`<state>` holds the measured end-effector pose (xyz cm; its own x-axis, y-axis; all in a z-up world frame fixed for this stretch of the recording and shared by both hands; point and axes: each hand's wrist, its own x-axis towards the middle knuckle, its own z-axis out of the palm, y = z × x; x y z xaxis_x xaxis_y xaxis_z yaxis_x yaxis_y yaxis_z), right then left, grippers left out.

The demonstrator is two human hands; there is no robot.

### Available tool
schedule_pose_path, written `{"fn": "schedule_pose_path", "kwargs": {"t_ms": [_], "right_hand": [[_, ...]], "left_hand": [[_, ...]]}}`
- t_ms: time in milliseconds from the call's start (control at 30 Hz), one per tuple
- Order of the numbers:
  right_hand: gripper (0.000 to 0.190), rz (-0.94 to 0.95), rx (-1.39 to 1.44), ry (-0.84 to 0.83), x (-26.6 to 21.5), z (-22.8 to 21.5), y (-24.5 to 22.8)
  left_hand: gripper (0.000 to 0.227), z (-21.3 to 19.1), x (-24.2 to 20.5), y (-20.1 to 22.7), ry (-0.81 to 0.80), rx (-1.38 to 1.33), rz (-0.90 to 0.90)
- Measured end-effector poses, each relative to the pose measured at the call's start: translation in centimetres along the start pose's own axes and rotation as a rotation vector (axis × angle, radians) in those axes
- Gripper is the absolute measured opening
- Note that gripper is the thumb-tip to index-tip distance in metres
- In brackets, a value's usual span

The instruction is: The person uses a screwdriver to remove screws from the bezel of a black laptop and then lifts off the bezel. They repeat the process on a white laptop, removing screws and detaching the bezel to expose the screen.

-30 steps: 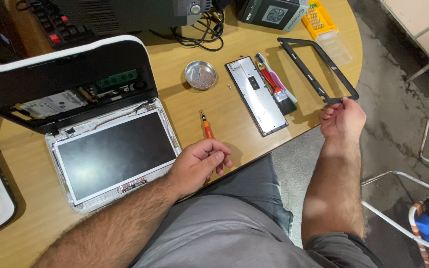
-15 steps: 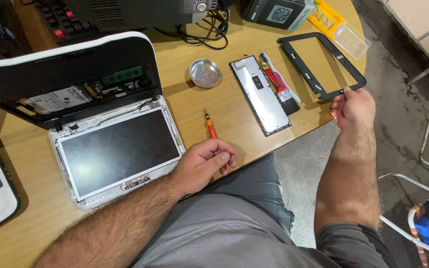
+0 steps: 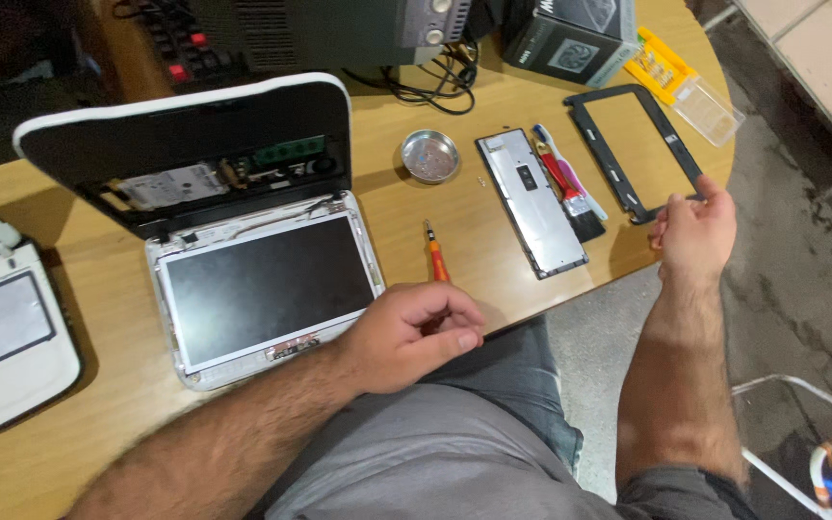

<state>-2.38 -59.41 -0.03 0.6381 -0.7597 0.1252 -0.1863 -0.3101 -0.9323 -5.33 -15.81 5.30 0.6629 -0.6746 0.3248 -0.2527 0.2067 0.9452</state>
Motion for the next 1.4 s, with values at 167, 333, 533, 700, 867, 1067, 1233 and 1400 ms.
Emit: {"fn": "schedule_pose_path", "kwargs": {"t_ms": [167, 333, 533, 700, 867, 1067, 1233, 1400], "right_hand": [[0.022, -0.242, 0.081, -0.248, -9.1, 2.8, -4.0], [0.027, -0.601, -0.248, -0.582, -15.3, 7.0, -5.8], [0.046, -0.713, -0.748, -0.846, -19.8, 11.3, -10.1], [0.031, -0.729, -0.823, -0.839, -20.5, 12.8, -10.1], [0.020, -0.731, -0.341, -0.747, -19.4, 14.0, -8.9], [0.035, -0.767, 0.325, -0.892, -18.1, 16.7, -11.6], [0.023, -0.757, 0.643, -1.006, -21.4, 21.5, -12.9], [0.017, -0.715, 0.744, -1.111, -24.0, 25.8, -12.0]], "left_hand": [[0.009, -6.9, -2.0, 4.1, 0.089, 0.241, 0.225], [0.003, -17.2, -7.4, 1.7, 0.597, 0.325, 0.368], [0.013, -23.0, -9.4, -0.9, 1.097, 0.484, 0.451], [0.020, -21.9, -9.3, 0.0, 0.921, 0.535, 0.263], [0.023, -22.8, -10.1, -0.4, 0.908, 0.633, 0.037], [0.032, -22.6, -9.8, -1.3, 1.017, 0.584, -0.098], [0.041, -24.9, -10.8, -5.4, 1.070, 0.580, -0.167], [0.039, -22.7, -9.7, -2.1, 1.105, 0.533, -0.227]]}}
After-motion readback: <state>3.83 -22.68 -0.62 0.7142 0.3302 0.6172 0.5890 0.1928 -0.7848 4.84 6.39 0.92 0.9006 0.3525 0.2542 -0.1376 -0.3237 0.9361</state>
